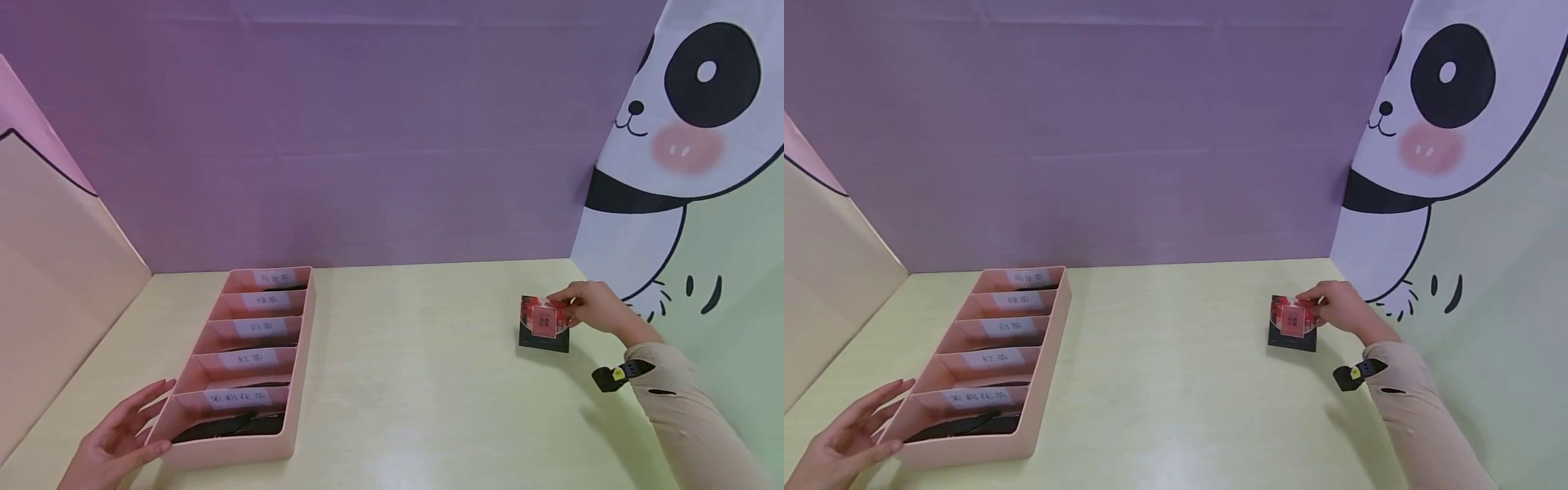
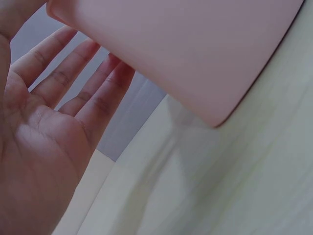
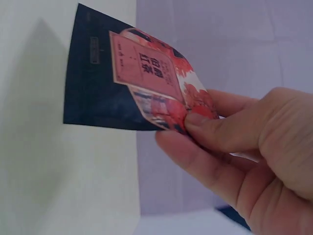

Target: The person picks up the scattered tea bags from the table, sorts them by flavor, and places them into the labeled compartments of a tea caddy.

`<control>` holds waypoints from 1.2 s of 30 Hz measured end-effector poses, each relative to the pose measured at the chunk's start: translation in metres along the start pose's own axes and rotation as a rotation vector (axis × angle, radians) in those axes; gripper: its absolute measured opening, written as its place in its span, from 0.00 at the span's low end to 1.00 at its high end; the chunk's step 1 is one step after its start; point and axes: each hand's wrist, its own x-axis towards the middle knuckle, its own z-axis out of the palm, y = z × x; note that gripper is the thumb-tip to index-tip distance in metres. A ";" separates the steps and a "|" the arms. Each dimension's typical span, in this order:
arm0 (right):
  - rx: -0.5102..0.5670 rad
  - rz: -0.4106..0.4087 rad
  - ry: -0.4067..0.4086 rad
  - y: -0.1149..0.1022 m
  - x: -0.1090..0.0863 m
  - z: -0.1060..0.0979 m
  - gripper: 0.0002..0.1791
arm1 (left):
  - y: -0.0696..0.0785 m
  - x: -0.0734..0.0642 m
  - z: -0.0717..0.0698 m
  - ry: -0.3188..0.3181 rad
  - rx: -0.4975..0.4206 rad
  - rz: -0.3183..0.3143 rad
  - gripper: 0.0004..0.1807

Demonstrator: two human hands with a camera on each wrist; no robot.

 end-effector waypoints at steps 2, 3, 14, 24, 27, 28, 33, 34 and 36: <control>-0.004 -0.027 0.043 -0.010 0.007 0.002 0.17 | -0.001 0.000 0.000 -0.009 -0.012 0.007 0.42; -0.004 -0.046 0.064 -0.015 0.011 0.003 0.16 | -0.001 0.001 0.000 -0.016 -0.015 0.016 0.42; 0.061 -0.119 0.119 -0.069 0.048 0.024 0.15 | -0.004 -0.002 -0.003 0.058 0.025 -0.031 0.42; 0.151 -0.204 0.116 -0.111 0.076 0.039 0.14 | -0.004 0.000 -0.006 -0.012 -0.002 0.041 0.44; 0.135 -0.246 0.114 -0.125 0.084 0.043 0.14 | -0.004 0.000 -0.006 0.011 0.003 0.015 0.43; 0.130 -0.260 0.112 -0.130 0.086 0.045 0.14 | -0.005 0.000 -0.006 0.023 0.011 0.000 0.43; 0.130 -0.311 0.065 -0.153 0.096 0.055 0.14 | -0.007 0.000 -0.006 0.027 0.009 -0.010 0.43; 0.133 -0.323 0.055 -0.157 0.097 0.057 0.15 | -0.008 0.001 -0.005 0.020 0.007 -0.003 0.43; 0.141 -0.350 0.038 -0.166 0.101 0.063 0.14 | -0.009 0.001 -0.005 0.005 -0.005 0.012 0.43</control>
